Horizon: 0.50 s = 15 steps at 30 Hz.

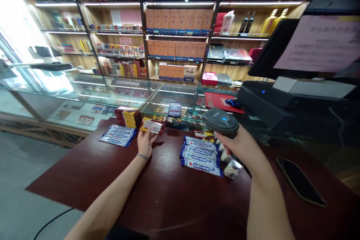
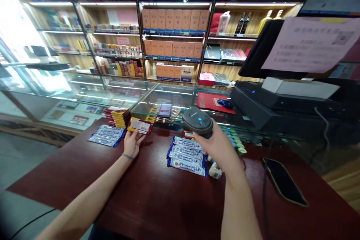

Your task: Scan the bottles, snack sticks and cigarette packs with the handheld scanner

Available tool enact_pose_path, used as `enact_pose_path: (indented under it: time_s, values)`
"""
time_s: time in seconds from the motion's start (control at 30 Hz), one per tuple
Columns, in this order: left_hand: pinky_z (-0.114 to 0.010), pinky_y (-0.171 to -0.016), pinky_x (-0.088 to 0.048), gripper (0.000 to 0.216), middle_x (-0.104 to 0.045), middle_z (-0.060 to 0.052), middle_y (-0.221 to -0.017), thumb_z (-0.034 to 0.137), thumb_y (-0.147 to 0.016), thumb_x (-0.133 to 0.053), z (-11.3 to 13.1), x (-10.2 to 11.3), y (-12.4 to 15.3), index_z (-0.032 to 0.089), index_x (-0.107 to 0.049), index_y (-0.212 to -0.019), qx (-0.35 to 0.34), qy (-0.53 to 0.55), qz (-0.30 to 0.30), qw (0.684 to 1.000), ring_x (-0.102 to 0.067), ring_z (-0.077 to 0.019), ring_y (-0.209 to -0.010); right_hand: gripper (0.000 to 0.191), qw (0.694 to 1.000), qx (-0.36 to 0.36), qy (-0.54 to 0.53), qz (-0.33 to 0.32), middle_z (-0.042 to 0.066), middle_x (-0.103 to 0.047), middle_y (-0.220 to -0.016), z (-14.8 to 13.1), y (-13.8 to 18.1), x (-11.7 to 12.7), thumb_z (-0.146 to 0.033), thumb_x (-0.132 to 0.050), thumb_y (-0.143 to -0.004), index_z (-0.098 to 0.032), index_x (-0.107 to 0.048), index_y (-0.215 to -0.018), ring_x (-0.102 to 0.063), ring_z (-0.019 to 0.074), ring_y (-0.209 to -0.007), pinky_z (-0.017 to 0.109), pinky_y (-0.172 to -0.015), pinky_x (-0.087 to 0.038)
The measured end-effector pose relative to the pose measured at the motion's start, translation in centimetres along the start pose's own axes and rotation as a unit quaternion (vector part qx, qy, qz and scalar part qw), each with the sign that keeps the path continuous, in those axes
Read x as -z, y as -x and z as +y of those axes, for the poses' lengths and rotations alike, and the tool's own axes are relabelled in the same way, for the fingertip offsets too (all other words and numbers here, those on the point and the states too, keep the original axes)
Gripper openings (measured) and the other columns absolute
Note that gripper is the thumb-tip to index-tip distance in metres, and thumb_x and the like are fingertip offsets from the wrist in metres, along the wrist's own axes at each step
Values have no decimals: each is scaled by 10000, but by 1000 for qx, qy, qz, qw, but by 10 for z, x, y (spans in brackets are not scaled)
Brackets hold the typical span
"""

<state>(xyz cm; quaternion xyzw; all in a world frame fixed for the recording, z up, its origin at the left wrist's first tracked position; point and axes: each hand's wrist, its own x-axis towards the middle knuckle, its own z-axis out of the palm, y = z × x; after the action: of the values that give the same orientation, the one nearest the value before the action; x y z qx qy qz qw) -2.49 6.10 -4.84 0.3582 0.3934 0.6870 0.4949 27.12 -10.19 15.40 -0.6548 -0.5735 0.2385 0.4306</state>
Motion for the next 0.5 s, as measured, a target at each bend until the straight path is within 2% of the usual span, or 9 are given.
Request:
enact_pose_path:
  time_s: [0.07,0.13,0.2,0.37,0.5]
  values:
    - [-441,-912,-595,291,-720,-23,-1085,396,-876,-702,0,4,-2,264,-555,-1090,37,47,16,998,-723,-153,-917,529,999,19,34,-31,16,-738,-780,-2,-1,-11,-459,-699,-799,-249,-581,-1270,-605,196,-493,308,-488,-442]
    - [-433,-941,-585,257,-723,-21,-1095,303,-884,-705,3,6,-3,263,-558,-1090,70,104,42,991,-719,-135,-901,553,995,39,71,-65,41,-765,-910,-3,-2,-24,-416,-712,-785,-264,-571,-1297,-702,237,-676,306,-577,-477]
    - [-433,-957,-579,249,-724,-22,-1097,231,-883,-708,6,6,-3,259,-565,-1084,94,155,68,981,-717,-129,-886,541,989,41,107,-97,45,-768,-991,-7,-1,-39,-361,-715,-762,-277,-574,-1278,-732,274,-844,310,-660,-493]
    - [-476,-984,-566,188,-720,-31,-1116,157,-930,-637,12,3,-2,256,-593,-1083,122,205,95,966,-719,-135,-850,469,964,34,179,-192,54,-763,-1010,-22,6,-72,-308,-651,-781,-281,-552,-1238,-721,317,-952,349,-759,-475]
    - [-493,-1007,-554,192,-717,-42,-1133,140,-956,-590,13,1,-1,258,-605,-1106,121,217,92,964,-727,-157,-905,421,953,41,214,-212,76,-766,-1031,-27,11,-80,-286,-647,-759,-261,-602,-1177,-707,344,-996,362,-776,-458]
